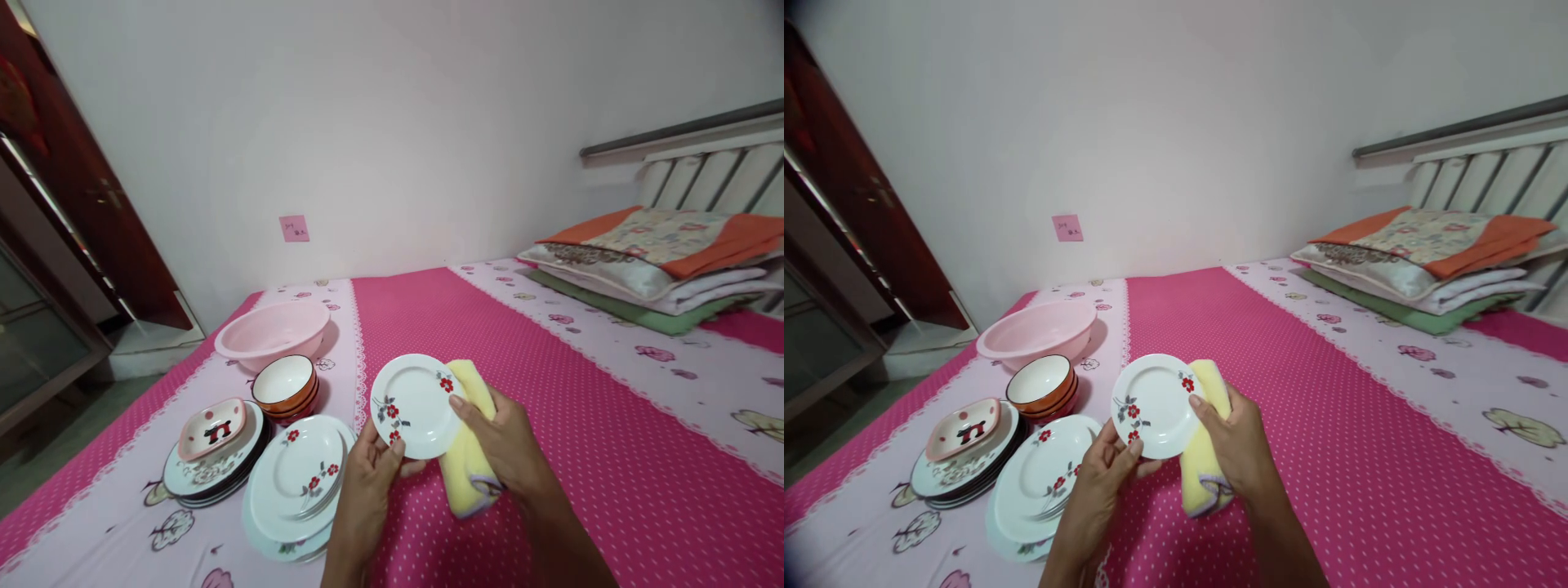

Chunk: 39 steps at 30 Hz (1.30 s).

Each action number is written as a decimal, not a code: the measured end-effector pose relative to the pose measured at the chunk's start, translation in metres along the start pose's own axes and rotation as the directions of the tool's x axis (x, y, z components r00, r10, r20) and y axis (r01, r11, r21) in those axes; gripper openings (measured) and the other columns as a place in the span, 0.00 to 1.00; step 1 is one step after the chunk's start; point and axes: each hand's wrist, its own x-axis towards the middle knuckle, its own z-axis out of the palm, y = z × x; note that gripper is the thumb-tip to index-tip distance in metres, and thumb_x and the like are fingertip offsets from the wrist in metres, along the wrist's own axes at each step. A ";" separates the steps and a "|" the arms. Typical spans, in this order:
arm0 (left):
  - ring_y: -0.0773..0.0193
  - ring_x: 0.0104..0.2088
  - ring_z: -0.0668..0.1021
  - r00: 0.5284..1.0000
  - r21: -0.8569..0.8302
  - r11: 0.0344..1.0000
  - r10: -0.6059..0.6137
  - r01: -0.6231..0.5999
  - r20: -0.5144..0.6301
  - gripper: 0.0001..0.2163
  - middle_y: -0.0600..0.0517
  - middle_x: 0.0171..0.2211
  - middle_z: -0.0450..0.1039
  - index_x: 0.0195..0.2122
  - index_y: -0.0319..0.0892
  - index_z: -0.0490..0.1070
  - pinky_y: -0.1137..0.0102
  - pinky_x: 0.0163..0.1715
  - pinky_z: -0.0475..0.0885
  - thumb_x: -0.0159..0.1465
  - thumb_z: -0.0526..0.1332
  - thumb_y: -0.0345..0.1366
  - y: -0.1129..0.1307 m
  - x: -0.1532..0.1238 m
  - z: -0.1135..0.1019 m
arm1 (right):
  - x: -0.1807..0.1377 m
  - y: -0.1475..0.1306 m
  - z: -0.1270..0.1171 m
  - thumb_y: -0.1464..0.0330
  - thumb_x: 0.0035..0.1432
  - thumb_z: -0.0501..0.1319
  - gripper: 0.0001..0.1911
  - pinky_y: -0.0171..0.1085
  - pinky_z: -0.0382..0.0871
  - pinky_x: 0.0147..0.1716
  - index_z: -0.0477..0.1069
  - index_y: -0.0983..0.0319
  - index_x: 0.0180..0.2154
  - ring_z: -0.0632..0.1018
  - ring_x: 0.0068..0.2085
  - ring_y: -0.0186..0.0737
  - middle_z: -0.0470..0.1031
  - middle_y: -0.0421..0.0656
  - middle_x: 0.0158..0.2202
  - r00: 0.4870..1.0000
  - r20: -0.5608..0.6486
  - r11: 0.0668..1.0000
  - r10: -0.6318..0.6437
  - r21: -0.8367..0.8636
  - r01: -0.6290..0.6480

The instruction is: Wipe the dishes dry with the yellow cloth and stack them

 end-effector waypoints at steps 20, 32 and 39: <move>0.63 0.26 0.75 0.998 0.295 0.955 -0.009 -0.009 0.058 0.14 0.50 0.28 0.80 0.36 0.40 0.83 0.72 0.30 0.69 0.63 0.68 0.48 0.018 -0.003 -0.012 | 0.008 0.013 -0.024 0.60 0.56 0.67 0.20 0.38 0.74 0.31 0.76 0.65 0.47 0.82 0.35 0.46 0.83 0.47 0.37 0.969 0.247 0.991 -0.021 -0.122 0.053; 0.55 0.31 0.81 0.989 0.016 0.989 -0.143 0.144 -0.039 0.18 0.48 0.27 0.80 0.34 0.38 0.82 0.64 0.33 0.78 0.52 0.74 0.48 -0.045 0.013 0.026 | 0.002 0.021 0.018 0.84 0.47 0.53 0.25 0.40 0.68 0.45 0.78 0.59 0.42 0.75 0.44 0.45 0.80 0.44 0.41 0.797 0.411 0.558 -0.442 -0.570 0.603; 0.59 0.32 0.82 0.974 -0.139 0.981 -0.159 0.138 -0.158 0.17 0.46 0.32 0.82 0.37 0.37 0.82 0.70 0.29 0.78 0.50 0.77 0.41 -0.050 0.015 0.018 | -0.008 0.018 -0.008 0.80 0.49 0.53 0.18 0.37 0.67 0.37 0.78 0.59 0.32 0.81 0.39 0.45 0.83 0.45 0.37 0.863 0.427 0.551 -0.269 -0.667 0.502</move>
